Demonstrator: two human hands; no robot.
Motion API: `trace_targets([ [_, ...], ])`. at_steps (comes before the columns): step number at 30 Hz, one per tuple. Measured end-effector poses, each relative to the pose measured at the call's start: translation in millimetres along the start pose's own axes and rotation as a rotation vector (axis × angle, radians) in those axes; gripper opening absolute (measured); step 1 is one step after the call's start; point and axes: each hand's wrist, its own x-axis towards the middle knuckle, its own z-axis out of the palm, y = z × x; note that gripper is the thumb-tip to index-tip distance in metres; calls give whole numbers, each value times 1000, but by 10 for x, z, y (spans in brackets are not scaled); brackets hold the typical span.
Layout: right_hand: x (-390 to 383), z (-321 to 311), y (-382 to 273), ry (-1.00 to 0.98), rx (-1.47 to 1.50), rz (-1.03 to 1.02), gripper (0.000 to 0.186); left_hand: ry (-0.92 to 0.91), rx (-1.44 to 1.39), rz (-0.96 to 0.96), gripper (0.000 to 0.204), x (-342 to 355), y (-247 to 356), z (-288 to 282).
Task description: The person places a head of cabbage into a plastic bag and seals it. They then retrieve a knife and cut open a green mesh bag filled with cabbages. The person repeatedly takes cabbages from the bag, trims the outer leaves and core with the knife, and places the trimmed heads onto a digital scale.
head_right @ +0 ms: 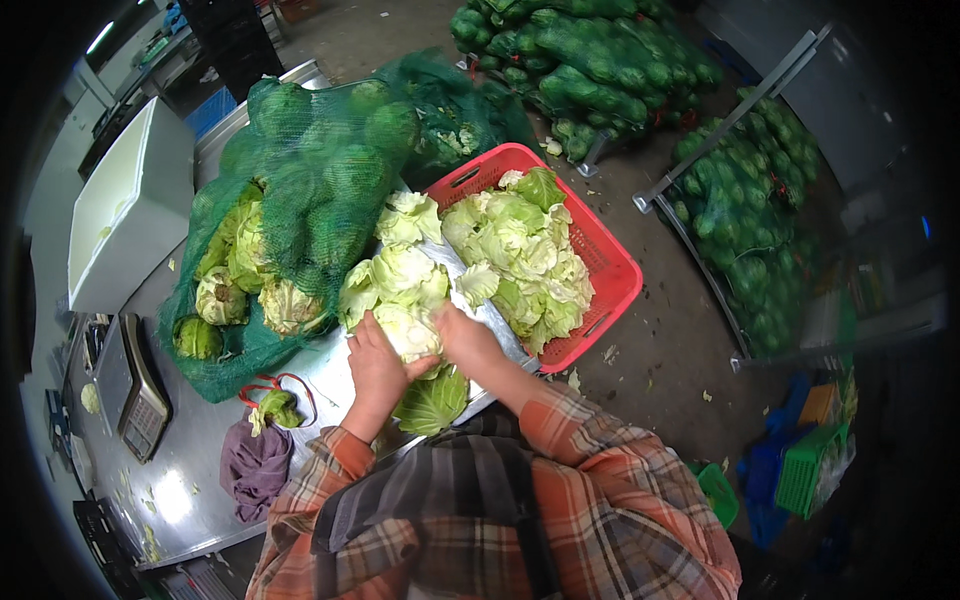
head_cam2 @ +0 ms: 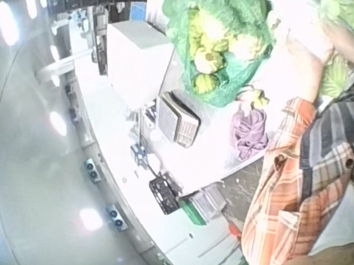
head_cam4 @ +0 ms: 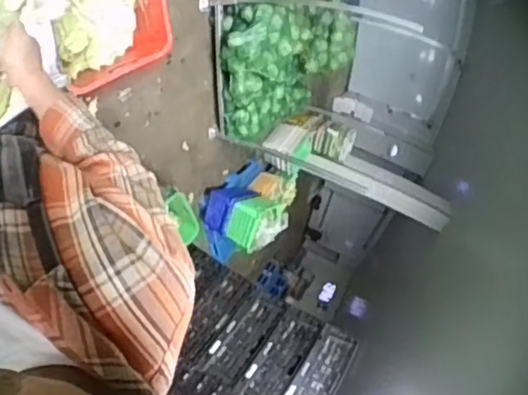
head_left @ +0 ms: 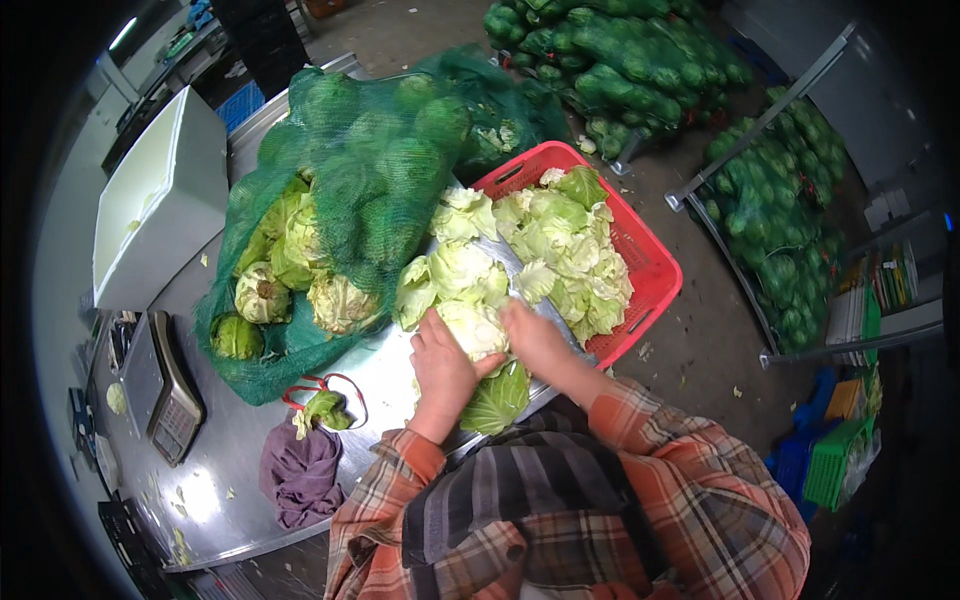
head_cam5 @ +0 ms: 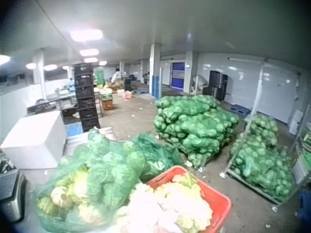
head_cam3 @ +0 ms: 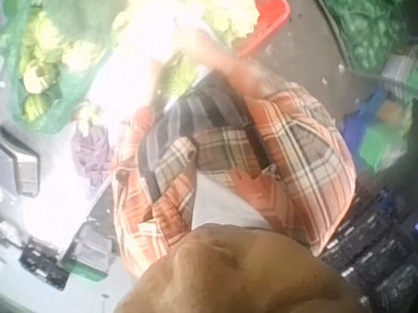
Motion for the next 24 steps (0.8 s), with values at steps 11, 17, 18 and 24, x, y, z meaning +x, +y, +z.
trace_targets([
  [11,227,-182,456,-111,112,328,57,-308,-1048,-337,115,-249,-683,-233],
  [17,68,-282,-195,-223,-381,-416,69,-85,-462,-205,113,-181,-371,-59],
  [18,44,-215,-270,-261,-379,-435,68,-112,-478,-213,113,-146,-341,-71],
  [24,174,-156,-269,-300,-389,-409,46,-187,-399,-220,113,-57,-133,-163],
])
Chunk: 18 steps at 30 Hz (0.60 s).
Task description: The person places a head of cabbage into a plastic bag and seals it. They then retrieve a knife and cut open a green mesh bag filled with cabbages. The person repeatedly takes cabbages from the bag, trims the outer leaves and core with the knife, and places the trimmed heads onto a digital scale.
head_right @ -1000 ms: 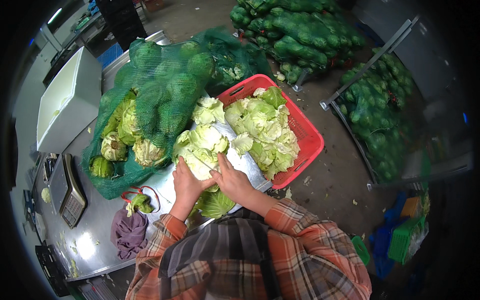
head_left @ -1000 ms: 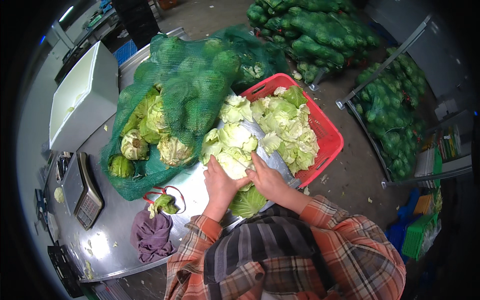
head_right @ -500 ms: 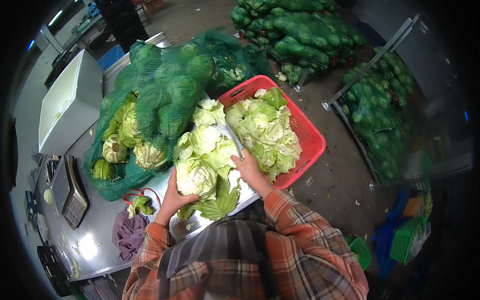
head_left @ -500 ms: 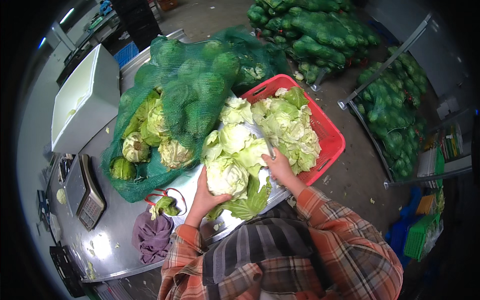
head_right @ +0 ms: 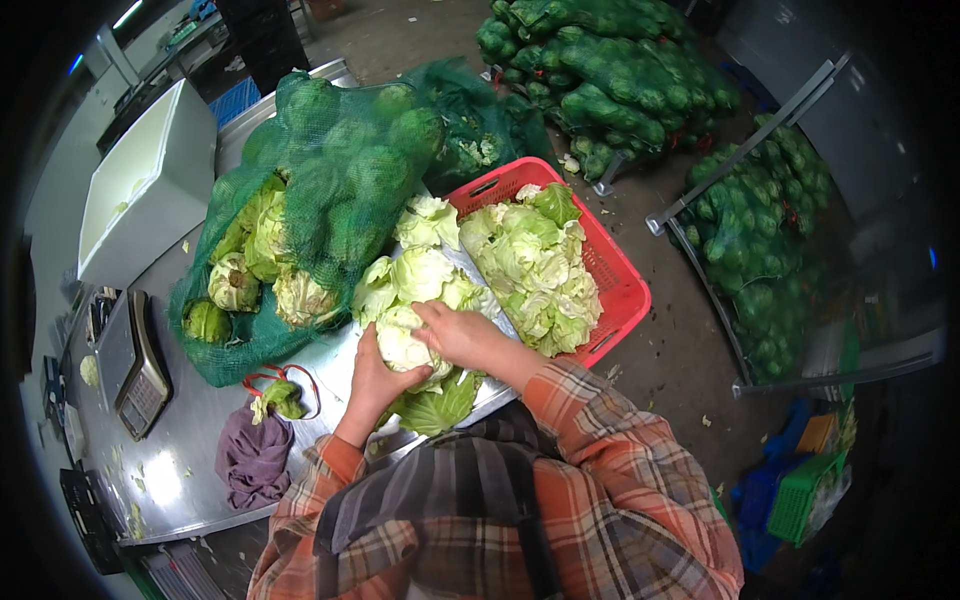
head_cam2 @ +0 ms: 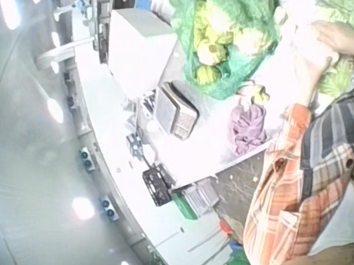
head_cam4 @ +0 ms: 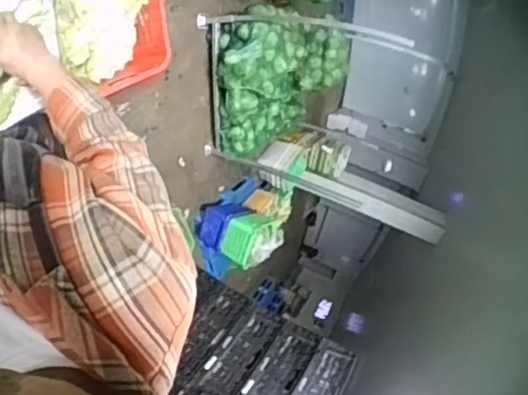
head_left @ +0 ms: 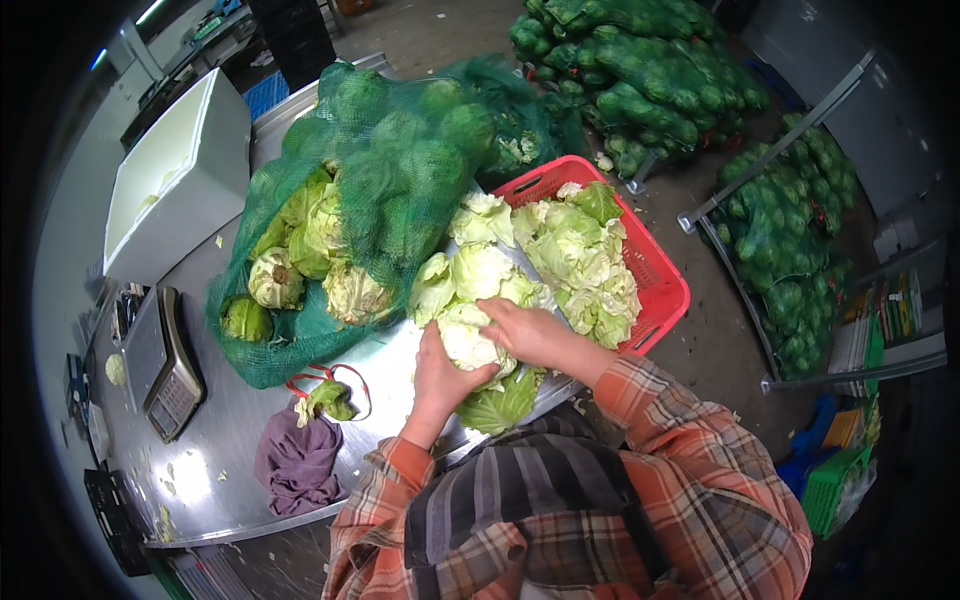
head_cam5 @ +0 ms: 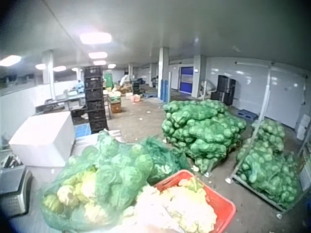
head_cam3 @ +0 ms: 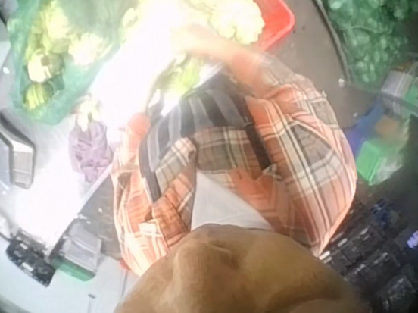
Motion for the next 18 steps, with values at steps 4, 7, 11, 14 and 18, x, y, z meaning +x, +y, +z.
trace_targets([
  [4,182,-97,271,41,322,158,44,-57,109,96,114,-31,-31,-25],
  [7,52,-77,131,-149,732,265,58,-107,48,183,114,-11,-151,-139],
  [11,105,337,366,21,991,288,61,-235,-116,272,117,60,-473,-263],
  [14,188,404,105,116,706,251,53,-375,-333,120,115,-20,-553,-523],
  [18,201,613,-161,366,276,-110,45,-139,-355,-120,91,-40,-590,-378],
])
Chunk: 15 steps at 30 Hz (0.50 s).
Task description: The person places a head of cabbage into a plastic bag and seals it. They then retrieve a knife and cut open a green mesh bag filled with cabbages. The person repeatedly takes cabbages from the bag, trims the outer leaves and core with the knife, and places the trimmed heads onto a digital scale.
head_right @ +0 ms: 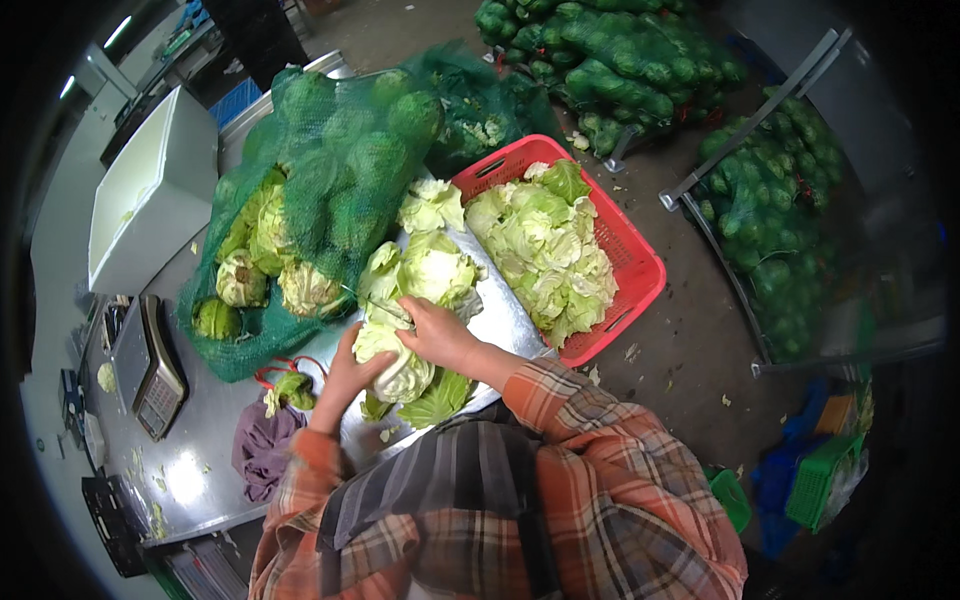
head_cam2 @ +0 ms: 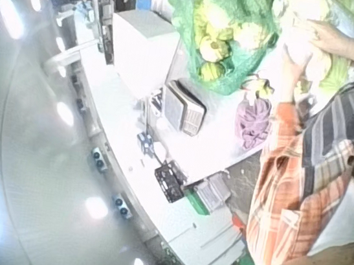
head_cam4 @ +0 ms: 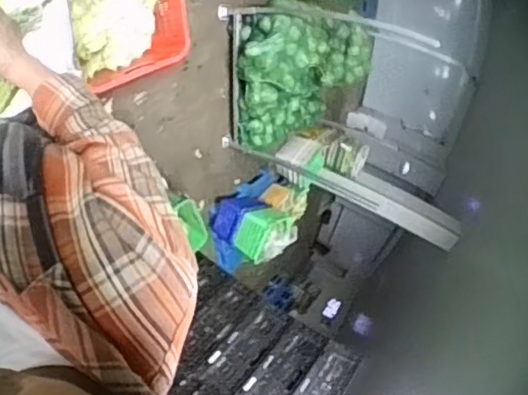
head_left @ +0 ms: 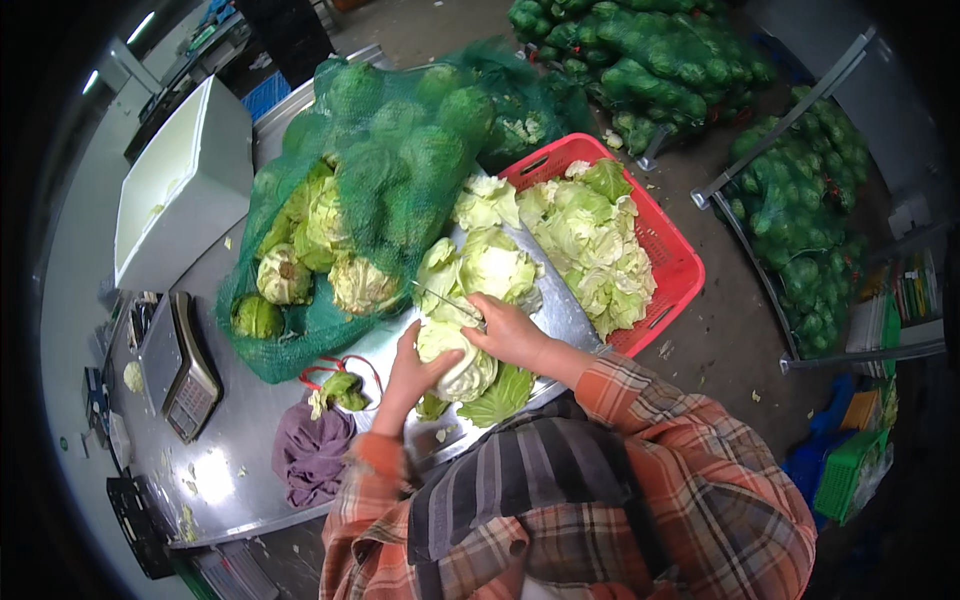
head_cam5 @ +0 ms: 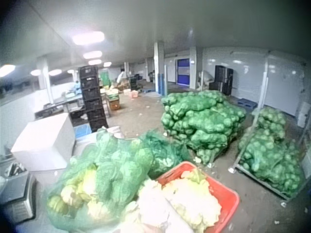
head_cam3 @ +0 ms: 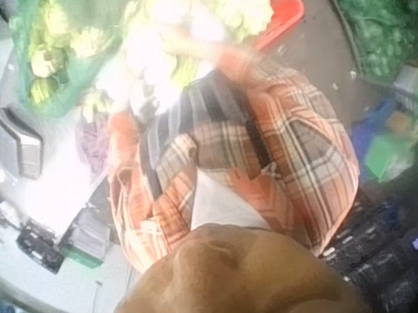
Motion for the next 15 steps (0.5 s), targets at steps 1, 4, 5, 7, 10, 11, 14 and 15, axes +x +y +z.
trace_targets([
  [1,11,25,14,34,-14,-29,44,156,182,63,84,33,-176,124],
  [4,108,-263,-109,-160,118,406,44,142,-4,63,76,-70,-258,75],
  [5,120,-317,-10,-191,145,493,51,105,-128,41,76,-93,-251,67],
  [7,106,-369,193,-109,120,484,65,102,-366,-43,67,-168,-184,47],
  [10,4,-493,152,159,-231,96,81,178,-692,-150,56,-235,-196,82],
  [11,-25,-517,-2,5,-164,154,79,170,-823,-173,57,-260,-204,132],
  [14,-200,-386,-221,-266,-61,150,68,143,-962,-161,55,-227,-266,254],
  [15,-270,-263,-112,-235,-89,32,61,132,-974,-160,54,-218,-269,280],
])
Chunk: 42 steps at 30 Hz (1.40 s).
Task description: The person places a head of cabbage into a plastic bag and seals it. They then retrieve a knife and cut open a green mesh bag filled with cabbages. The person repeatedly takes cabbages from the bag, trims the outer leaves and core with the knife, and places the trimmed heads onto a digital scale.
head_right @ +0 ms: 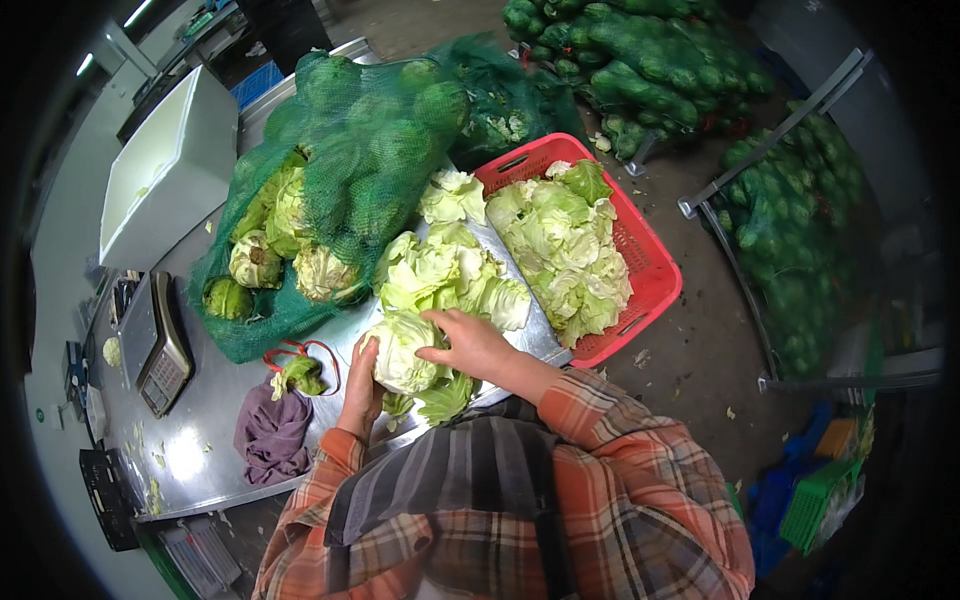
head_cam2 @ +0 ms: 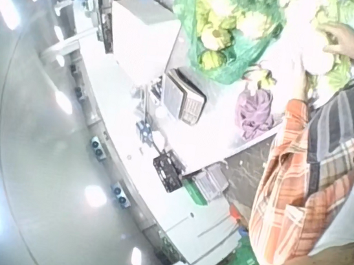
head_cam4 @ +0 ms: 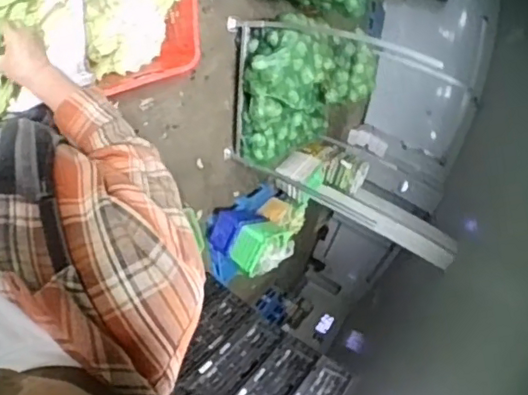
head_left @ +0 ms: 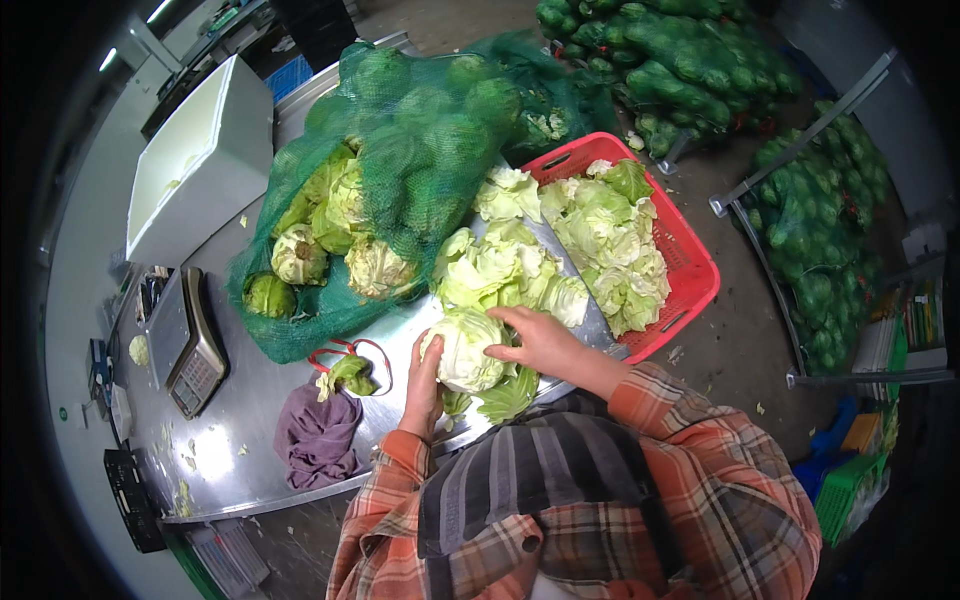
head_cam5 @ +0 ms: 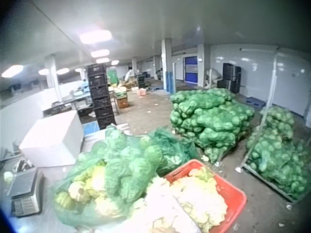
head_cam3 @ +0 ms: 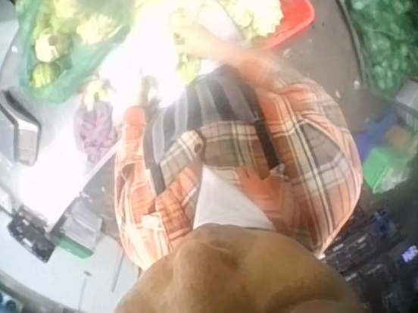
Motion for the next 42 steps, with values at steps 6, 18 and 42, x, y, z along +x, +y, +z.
trace_targets([
  [6,20,110,-32,57,17,-69,52,-63,-54,-16,52,105,-42,-65],
  [18,462,-4,377,151,116,200,41,-15,-45,-341,65,99,147,157],
  [42,415,-47,-133,-64,70,102,79,192,-432,-433,69,113,22,443],
])
